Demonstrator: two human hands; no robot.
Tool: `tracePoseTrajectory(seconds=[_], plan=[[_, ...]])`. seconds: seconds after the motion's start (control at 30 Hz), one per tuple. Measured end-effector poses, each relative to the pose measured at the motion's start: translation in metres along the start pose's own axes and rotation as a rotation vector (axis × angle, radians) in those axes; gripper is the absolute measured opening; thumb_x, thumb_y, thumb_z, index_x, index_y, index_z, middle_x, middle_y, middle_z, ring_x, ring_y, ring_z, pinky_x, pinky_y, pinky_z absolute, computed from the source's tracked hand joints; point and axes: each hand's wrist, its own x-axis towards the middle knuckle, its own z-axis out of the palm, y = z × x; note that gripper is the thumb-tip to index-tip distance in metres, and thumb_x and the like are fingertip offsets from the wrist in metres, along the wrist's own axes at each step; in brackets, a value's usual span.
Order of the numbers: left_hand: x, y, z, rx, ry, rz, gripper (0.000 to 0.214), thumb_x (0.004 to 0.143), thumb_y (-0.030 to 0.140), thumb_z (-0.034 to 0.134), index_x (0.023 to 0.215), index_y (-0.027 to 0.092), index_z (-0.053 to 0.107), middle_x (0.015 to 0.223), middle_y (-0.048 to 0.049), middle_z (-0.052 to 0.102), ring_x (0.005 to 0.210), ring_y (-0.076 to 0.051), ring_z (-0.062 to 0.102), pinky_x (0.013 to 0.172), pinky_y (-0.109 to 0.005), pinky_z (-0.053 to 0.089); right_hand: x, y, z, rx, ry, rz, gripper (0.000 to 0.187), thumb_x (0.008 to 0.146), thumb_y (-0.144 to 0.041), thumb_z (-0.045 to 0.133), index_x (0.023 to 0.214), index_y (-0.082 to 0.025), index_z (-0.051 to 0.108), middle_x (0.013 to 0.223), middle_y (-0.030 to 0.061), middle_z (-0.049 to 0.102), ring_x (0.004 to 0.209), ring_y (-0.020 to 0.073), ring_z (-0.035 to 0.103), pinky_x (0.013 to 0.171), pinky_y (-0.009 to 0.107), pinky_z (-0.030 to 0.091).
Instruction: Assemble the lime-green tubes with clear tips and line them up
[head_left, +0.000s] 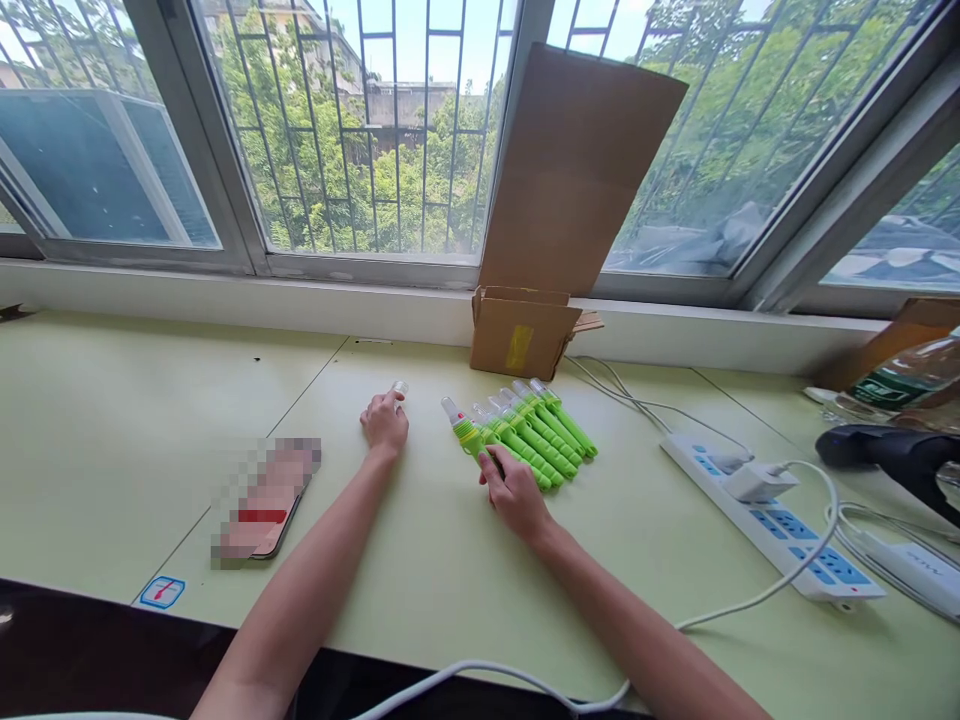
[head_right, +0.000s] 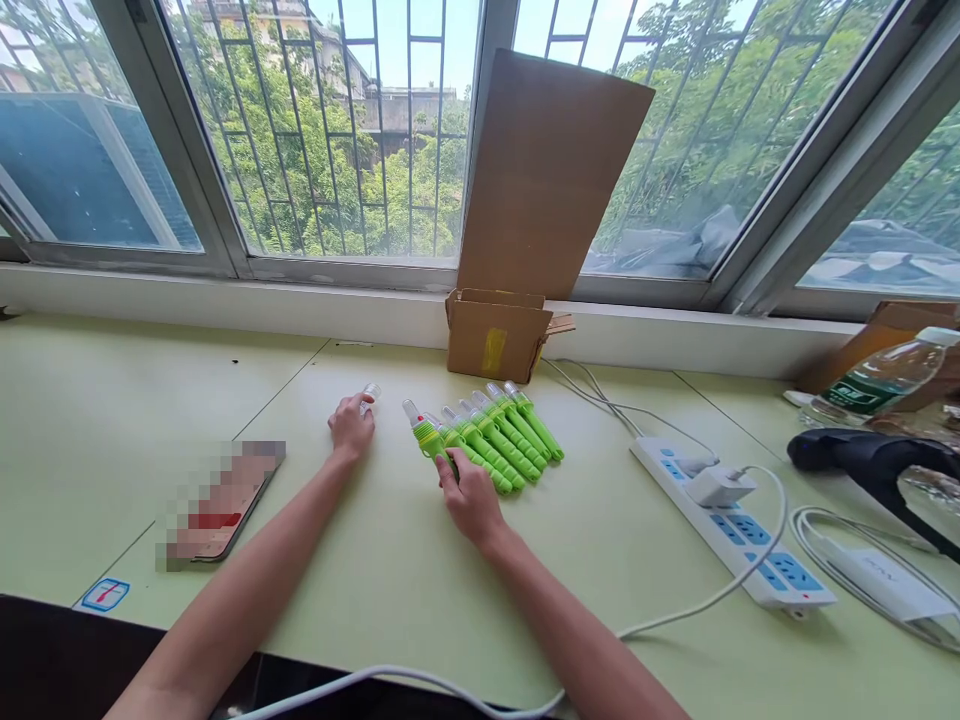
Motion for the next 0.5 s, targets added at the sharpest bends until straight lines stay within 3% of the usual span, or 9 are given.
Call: tracePoseTrajectory(seconds=[0.5], plan=[[-0.0006,0.0012,-0.0008,0.011,0.015,-0.002,0.027,0.08,0.015,0.049,0.103,0.027,0.059,0.102,-0.0071,0.059,0.1,-0.021,0.056,0.09,-0.036,0.036,-0.0004,-0.0006,0.0007,-0.008,-0.016,-0.004,0.032,0.092,-0.047,0.035,0.091,-0.02,0.052,0.065,0.0006,0.061,0.046,0.0138,0.053,0.047,0.025,0.04]])
